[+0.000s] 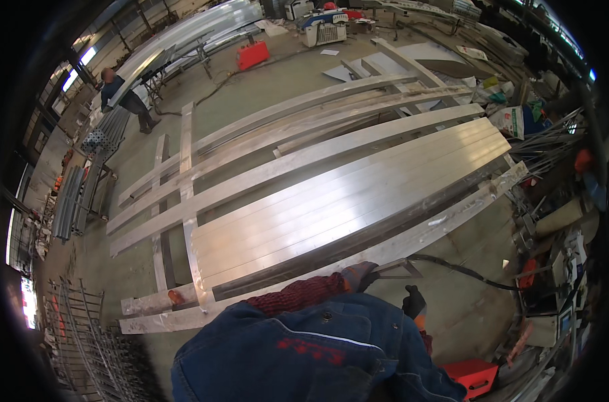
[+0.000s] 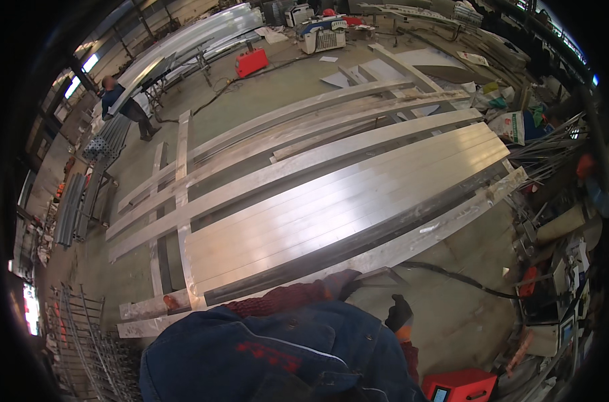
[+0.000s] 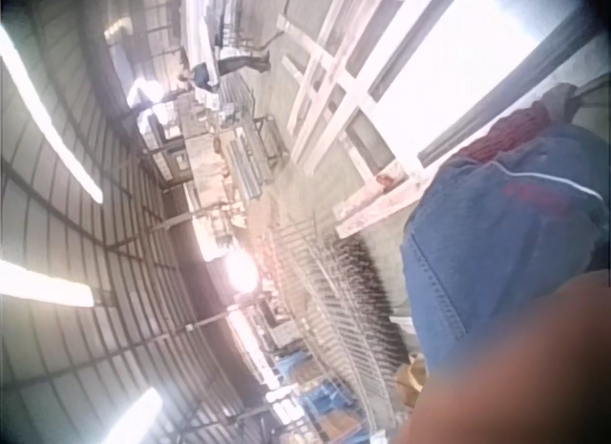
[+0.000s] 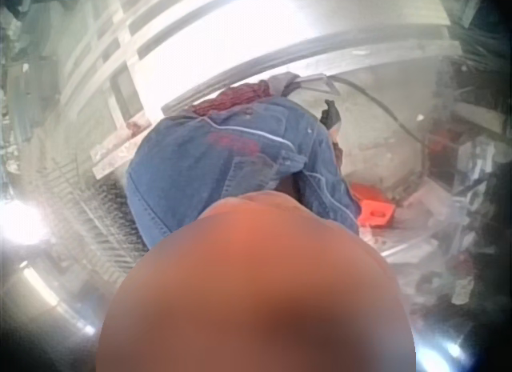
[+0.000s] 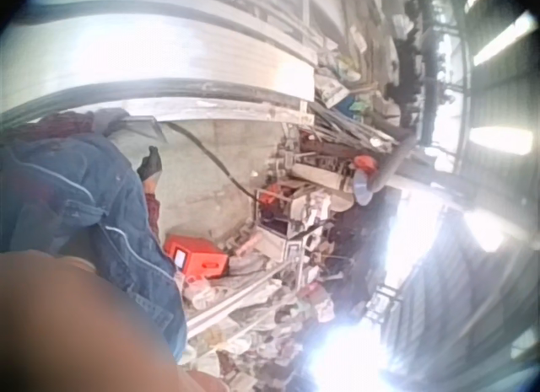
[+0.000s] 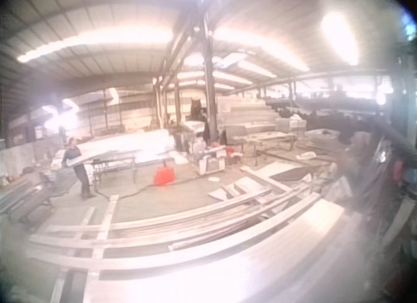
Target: The person uses a triangular metal square and a marker to draw straight lines on several long, flat metal sheets laid on a workbench. The person repeatedly positions the square, draws a line, then repositions the square to continue marking across the sheet surface.
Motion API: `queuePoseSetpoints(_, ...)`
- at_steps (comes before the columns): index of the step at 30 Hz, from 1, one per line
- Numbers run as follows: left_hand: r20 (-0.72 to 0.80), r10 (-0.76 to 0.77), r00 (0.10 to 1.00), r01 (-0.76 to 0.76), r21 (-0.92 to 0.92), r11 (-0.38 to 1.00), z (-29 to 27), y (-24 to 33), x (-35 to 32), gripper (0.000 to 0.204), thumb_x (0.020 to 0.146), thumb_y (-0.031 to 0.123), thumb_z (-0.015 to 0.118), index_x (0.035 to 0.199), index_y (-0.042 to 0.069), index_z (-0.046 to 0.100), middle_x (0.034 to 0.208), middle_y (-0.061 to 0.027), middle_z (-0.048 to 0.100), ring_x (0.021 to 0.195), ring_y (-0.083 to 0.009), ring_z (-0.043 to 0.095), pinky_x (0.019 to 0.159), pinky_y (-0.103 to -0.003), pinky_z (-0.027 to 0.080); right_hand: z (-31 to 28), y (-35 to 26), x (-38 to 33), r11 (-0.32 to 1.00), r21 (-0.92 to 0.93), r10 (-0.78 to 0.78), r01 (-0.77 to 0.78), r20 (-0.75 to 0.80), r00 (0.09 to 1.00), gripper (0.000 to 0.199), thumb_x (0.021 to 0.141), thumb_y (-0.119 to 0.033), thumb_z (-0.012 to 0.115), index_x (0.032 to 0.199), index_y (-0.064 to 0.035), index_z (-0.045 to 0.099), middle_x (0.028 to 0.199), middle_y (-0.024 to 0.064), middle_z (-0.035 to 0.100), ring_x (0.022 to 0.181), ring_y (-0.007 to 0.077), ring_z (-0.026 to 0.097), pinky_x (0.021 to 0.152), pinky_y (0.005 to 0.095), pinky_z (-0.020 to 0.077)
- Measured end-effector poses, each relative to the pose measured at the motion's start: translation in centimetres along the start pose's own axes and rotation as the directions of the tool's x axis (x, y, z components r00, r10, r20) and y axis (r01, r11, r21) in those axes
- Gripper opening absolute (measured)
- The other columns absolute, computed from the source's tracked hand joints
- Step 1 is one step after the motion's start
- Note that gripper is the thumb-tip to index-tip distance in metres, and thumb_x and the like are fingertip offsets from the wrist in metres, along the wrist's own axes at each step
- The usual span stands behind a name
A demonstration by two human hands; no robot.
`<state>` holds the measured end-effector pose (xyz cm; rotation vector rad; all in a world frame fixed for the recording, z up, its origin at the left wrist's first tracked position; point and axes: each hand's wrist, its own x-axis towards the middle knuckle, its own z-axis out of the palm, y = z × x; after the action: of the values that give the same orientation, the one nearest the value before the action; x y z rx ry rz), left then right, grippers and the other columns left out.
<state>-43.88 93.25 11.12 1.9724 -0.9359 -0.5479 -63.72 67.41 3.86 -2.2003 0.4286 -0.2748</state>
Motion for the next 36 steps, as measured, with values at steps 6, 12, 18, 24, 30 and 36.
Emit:
queuePoseSetpoints(6,0.208,-0.336,0.919,0.355,-0.061,0.933,0.3,1.9,5.7,0.043,0.105,0.047,0.066,0.128,0.011,0.073,0.118,-0.0192,0.076,0.113,-0.0355,0.074,0.097,-0.045,0.056,-1.0,3.0,2.2,0.948,-0.049,-0.317,0.314,-0.188,0.93,0.045,0.099,0.0,0.062,0.144,-0.0049,0.067,0.075,0.0076,0.059,0.056,0.0162,0.052,0.051,0.0345,0.0413)
queuePoseSetpoints(12,0.118,-0.295,0.948,0.295,0.021,0.955,3.5,2.4,10.1,0.048,0.107,0.054,0.06,0.124,0.012,0.075,0.103,-0.0196,0.077,0.099,-0.0371,0.075,0.09,-0.047,0.057,-5.3,9.9,4.1,0.83,-0.372,-0.52,0.415,-0.247,0.818,0.052,0.103,0.0,0.062,0.154,-0.0071,0.061,0.071,0.0102,0.056,0.052,0.0196,0.051,0.049,0.0365,0.0415)
queuePoseSetpoints(18,0.117,-0.368,0.923,0.378,-0.084,0.922,9.0,2.6,16.0,0.048,0.109,0.051,0.06,0.121,0.007,0.075,0.106,-0.0162,0.077,0.09,-0.0284,0.075,0.084,-0.043,0.06,-8.8,18.7,7.3,0.956,-0.091,-0.293,0.279,-0.346,0.891,0.04,0.099,0.004,0.056,0.131,-0.0106,0.075,0.087,0.0113,0.066,0.058,0.0244,0.059,0.053,0.0374,0.0475)
queuePoseSetpoints(24,0.193,-0.315,0.929,0.352,-0.205,0.914,19.1,3.6,22.8,0.061,0.107,0.063,0.055,0.112,0.005,0.075,0.085,-0.0111,0.077,0.08,-0.023,0.074,0.076,-0.04,0.056,-23.8,17.1,8.2,0.993,-0.111,0.033,-0.038,-0.046,0.998,0.033,0.091,-0.001,0.068,0.122,-0.009,0.074,0.092,0.0083,0.068,0.072,0.0199,0.066,0.062,0.0357,0.0565)
queuePoseSetpoints(30,0.348,-0.406,0.845,0.488,-0.19,0.852,28.1,10.8,31.5,0.06,0.104,0.062,0.057,0.111,0.005,0.074,0.08,-0.0106,0.076,0.072,-0.0248,0.071,0.073,-0.042,0.055,-34.8,17.1,9.9,0.571,0.683,0.687,-0.455,-0.094,0.72,0.03,0.104,-0.031,0.071,0.123,-0.0087,0.075,0.079,0.0001,0.062,0.061,0.0084,0.054,0.052,0.0283,0.0422)
queuePoseSetpoints(36,0.351,-0.325,0.878,0.366,-0.056,0.929,32.1,17.1,38.1,0.053,0.104,0.053,0.061,0.125,0.006,0.073,0.099,-0.0157,0.078,0.089,-0.0266,0.075,0.082,-0.044,0.058,-38.3,25.5,6.7,0.775,0.505,0.607,-0.379,-0.43,0.668,0.042,0.105,-0.042,0.07,0.125,-0.0057,0.075,0.081,0.0029,0.066,0.07,0.0134,0.061,0.063,0.0328,0.0501)
